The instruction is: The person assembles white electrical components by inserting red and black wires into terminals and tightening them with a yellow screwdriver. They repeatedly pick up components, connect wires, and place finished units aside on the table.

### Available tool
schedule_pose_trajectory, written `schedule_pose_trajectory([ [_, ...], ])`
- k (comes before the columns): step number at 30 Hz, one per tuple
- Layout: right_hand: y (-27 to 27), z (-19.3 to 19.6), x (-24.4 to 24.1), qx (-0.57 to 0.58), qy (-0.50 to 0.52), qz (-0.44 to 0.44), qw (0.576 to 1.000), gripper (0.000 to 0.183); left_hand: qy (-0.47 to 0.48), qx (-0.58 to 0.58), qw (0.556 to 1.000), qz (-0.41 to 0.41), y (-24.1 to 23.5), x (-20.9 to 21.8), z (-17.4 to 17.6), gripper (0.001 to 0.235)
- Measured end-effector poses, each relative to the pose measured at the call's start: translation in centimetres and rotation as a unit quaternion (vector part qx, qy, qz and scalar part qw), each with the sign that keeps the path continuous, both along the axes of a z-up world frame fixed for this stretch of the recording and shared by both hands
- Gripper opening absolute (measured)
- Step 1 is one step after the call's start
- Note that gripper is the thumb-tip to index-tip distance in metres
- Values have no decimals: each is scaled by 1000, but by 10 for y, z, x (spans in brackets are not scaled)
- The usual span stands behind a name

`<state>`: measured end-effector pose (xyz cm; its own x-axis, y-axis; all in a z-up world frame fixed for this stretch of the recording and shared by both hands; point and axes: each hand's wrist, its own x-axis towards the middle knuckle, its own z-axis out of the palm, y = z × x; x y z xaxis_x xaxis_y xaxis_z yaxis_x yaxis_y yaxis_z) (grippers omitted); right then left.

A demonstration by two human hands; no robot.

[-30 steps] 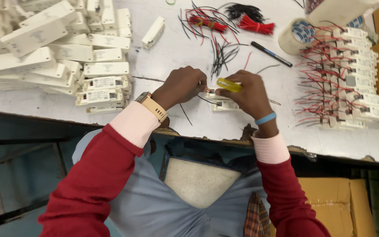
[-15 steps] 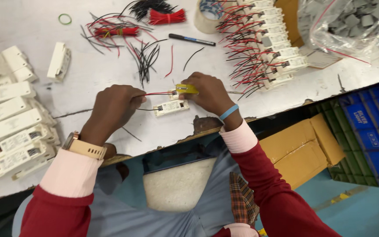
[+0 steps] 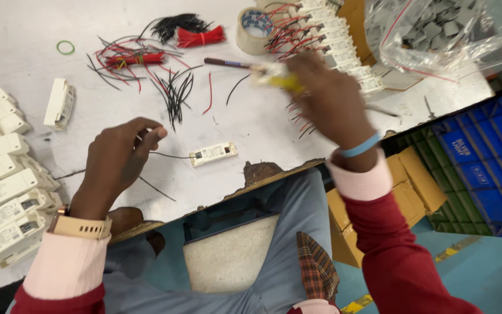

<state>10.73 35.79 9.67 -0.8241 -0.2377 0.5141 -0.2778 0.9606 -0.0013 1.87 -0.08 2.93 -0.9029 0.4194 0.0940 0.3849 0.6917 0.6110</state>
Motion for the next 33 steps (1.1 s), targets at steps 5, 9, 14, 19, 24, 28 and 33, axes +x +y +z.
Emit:
schedule_pose_trajectory([
  [5, 68, 27, -20, 65, -63, -175, 980, 28, 99, -53, 992, -59, 9, 9, -5, 22],
  [9, 101, -1, -35, 70, -95, -207, 971, 26, 199, -53, 974, -100, 25, 24, -15, 19],
  [14, 131, -31, -36, 65, -113, -238, 963, 26, 199, -64, 963, -168, 39, 36, -25, 25],
  [19, 151, -37, -42, 59, -93, -249, 962, 39, 159, -87, 962, -203, 41, 33, -34, 30],
  [24, 153, -47, -45, 40, -67, -253, 964, 39, 149, -108, 960, -211, 42, 32, -36, 35],
  [28, 155, -49, -47, 44, -38, -270, 961, 40, 136, -120, 962, -203, 43, 32, -35, 34],
  [33, 156, -52, -44, 63, -13, -288, 955, 36, 124, -123, 964, -202, 43, 31, -32, 33],
])
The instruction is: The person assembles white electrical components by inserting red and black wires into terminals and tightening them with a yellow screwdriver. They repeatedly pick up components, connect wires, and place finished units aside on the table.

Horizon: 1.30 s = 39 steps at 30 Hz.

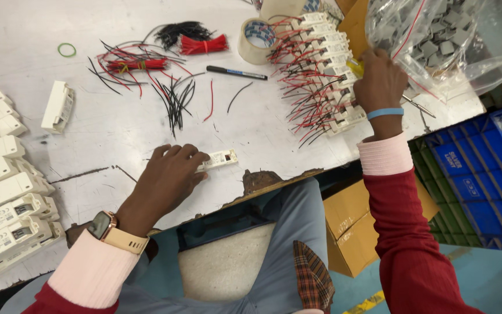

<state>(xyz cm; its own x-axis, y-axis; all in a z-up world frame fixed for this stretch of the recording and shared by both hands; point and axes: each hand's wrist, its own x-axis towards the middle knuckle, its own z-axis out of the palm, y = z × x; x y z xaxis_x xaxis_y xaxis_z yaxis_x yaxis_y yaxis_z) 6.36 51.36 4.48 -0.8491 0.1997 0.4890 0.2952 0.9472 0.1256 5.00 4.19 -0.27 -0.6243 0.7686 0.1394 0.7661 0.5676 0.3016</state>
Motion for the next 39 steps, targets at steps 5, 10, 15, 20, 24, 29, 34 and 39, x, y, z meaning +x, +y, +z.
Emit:
schedule_pose_trajectory([
  [5, -1, -3, 8, -28, 11, 11, 999, 40, -5, -7, 1000, 4, 0, 0, -1, 31],
  [10, -17, 12, 26, -36, 59, 80, 994, 41, -28, 1, 1000, 10, 1, -1, -5, 34],
  [15, -87, 11, 58, -116, 61, 186, 974, 27, -31, 23, 999, 32, 3, -4, -13, 39],
  [20, -187, -30, 50, -227, -36, 267, 936, 29, -21, 29, 998, 49, 5, -6, -17, 40],
  [24, -222, -51, 14, -277, -82, 246, 925, 19, -51, 44, 995, 78, 3, -12, -17, 25],
  [29, -230, -70, -50, -229, -51, 147, 961, 22, -113, 28, 985, 127, -13, -24, -16, 17],
  [34, -223, -101, -65, -188, -84, 106, 973, 27, -154, 8, 977, 145, -13, -26, -22, 17],
  [39, -226, -111, -61, -185, -59, 107, 975, 22, -160, -18, 975, 156, -12, -28, -25, 17],
])
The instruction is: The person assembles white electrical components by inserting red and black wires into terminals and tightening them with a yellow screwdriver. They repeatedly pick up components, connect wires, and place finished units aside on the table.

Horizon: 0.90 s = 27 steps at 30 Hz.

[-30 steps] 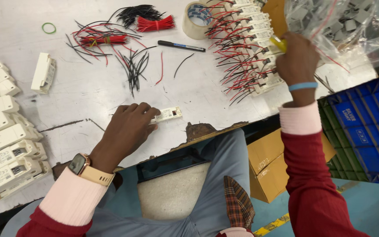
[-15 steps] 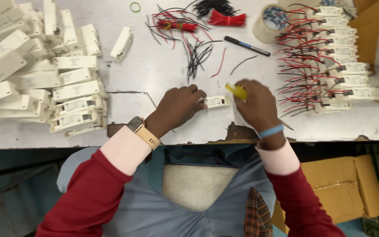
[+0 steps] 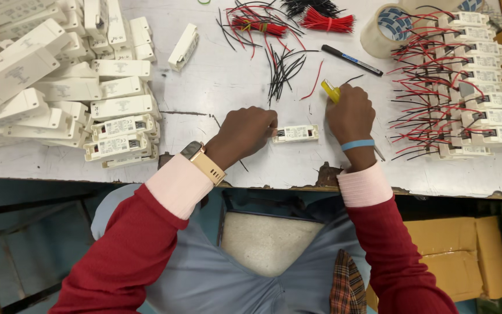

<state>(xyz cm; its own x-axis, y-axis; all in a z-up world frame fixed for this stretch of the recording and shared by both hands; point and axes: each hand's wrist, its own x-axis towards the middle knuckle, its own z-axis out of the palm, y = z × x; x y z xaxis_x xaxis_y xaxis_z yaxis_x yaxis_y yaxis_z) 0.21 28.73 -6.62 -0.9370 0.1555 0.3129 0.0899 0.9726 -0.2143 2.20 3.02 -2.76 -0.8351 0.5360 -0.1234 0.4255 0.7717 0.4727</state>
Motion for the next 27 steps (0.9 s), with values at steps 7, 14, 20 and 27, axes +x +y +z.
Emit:
schedule_pose_trajectory([
  [7, -18, 30, -11, -54, -14, 37, 998, 26, 44, 46, 998, 0, -5, -1, -5, 17],
  [14, -87, 20, -88, -72, 26, 174, 982, 25, 47, 88, 995, -7, -2, -6, -9, 17],
  [20, -97, 11, -111, -1, -50, 123, 991, 29, 68, 201, 973, 86, -22, -24, 3, 12],
  [27, -76, 28, -88, -99, -71, 122, 985, 32, 62, 191, 973, 116, -32, -28, 12, 13],
])
